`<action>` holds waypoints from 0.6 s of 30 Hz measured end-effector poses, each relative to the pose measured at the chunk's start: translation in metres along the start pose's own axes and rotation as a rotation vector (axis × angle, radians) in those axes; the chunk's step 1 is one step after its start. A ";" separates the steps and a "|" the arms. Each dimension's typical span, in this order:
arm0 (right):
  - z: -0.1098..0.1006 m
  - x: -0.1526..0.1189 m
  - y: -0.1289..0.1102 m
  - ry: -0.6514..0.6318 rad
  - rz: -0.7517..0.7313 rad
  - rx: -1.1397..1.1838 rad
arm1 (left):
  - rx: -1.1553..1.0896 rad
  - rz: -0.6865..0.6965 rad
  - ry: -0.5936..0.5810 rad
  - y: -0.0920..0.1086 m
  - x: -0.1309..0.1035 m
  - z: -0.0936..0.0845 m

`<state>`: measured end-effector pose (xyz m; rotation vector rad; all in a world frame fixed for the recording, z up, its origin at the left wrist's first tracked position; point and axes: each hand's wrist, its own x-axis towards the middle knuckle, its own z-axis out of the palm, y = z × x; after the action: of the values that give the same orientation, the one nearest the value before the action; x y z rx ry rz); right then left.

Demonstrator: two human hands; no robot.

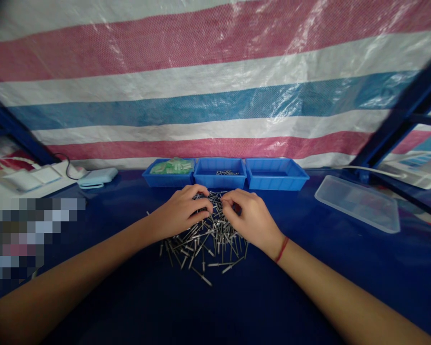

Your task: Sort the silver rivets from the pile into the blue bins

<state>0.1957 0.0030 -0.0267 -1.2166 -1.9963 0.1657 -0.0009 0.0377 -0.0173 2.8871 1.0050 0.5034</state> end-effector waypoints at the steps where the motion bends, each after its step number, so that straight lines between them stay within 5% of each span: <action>1: 0.000 0.000 0.000 -0.002 -0.002 -0.002 | 0.004 0.004 0.007 0.000 0.000 0.000; 18: 0.001 0.000 0.000 -0.004 -0.018 0.004 | -0.063 -0.139 0.037 0.000 0.002 0.009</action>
<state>0.1947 0.0031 -0.0276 -1.1964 -2.0087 0.1629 0.0034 0.0391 -0.0250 2.7377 1.1631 0.5698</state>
